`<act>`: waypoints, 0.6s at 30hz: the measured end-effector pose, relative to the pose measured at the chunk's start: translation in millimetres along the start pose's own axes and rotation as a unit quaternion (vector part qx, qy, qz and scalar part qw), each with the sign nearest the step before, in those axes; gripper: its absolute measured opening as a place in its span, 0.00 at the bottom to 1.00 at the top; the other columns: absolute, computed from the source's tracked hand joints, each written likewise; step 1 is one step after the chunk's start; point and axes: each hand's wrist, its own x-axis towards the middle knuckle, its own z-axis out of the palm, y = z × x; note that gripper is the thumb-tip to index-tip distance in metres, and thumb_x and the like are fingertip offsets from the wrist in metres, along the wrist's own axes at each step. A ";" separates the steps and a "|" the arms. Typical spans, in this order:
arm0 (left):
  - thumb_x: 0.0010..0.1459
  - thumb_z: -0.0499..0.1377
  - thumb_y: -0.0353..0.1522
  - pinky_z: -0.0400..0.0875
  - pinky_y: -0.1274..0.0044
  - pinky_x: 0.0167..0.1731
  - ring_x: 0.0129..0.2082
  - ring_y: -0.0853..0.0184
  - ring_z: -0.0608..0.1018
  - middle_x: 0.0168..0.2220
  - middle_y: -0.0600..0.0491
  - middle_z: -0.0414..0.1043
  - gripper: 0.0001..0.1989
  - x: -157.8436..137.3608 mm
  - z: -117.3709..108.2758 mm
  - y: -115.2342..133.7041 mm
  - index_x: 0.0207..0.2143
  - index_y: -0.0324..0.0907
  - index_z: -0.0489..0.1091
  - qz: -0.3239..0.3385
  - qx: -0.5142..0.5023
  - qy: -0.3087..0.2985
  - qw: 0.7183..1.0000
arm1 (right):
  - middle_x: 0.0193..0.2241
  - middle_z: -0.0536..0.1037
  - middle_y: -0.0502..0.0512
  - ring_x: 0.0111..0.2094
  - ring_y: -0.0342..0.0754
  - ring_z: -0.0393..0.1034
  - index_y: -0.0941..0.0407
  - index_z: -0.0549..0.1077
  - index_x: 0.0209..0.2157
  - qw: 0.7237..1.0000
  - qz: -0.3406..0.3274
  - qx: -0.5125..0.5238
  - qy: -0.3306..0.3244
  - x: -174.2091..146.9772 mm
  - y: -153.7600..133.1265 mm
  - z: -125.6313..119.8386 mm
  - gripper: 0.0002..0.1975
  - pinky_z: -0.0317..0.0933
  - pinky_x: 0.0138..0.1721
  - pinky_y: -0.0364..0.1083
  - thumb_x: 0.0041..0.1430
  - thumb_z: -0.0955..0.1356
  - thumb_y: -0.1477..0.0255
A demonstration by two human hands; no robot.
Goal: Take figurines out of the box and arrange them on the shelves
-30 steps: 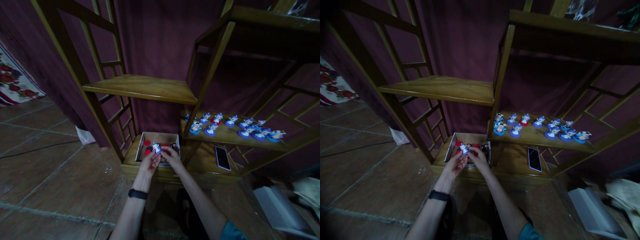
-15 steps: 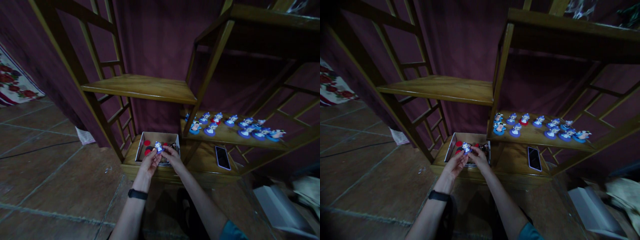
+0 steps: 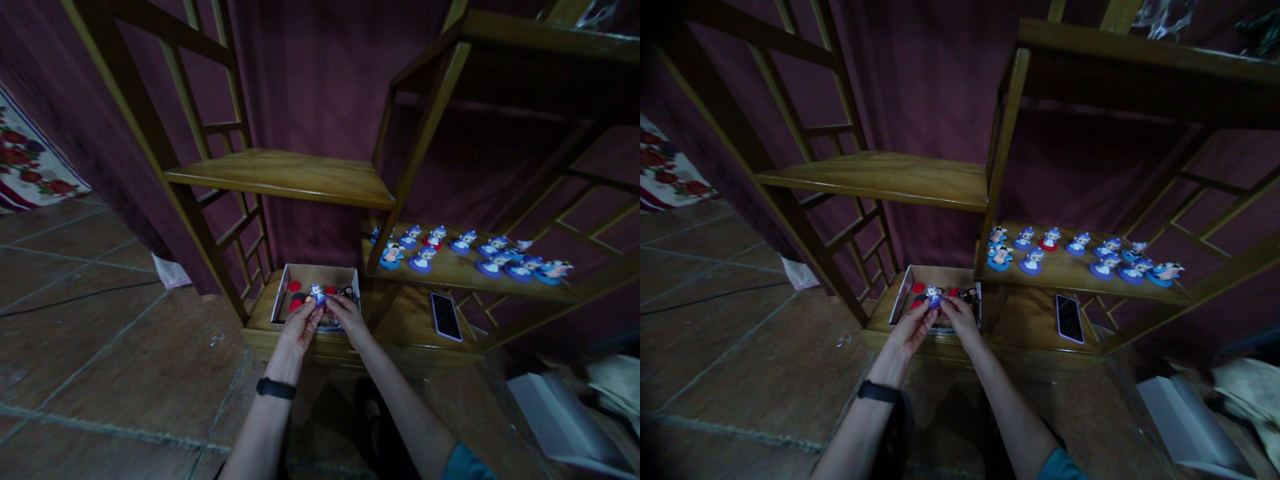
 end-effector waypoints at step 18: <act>0.53 0.58 0.30 0.73 0.81 0.25 0.23 0.71 0.76 0.23 0.49 0.71 0.05 -2.2 -1.3 0.1 0.30 0.34 0.68 -0.065 -0.011 -0.013 0.998 | 0.28 0.73 0.49 0.31 0.45 0.67 0.55 0.71 0.31 0.985 -0.116 -0.126 -0.014 10.6 13.0 -10.6 0.10 0.62 0.36 0.44 0.47 0.68 0.65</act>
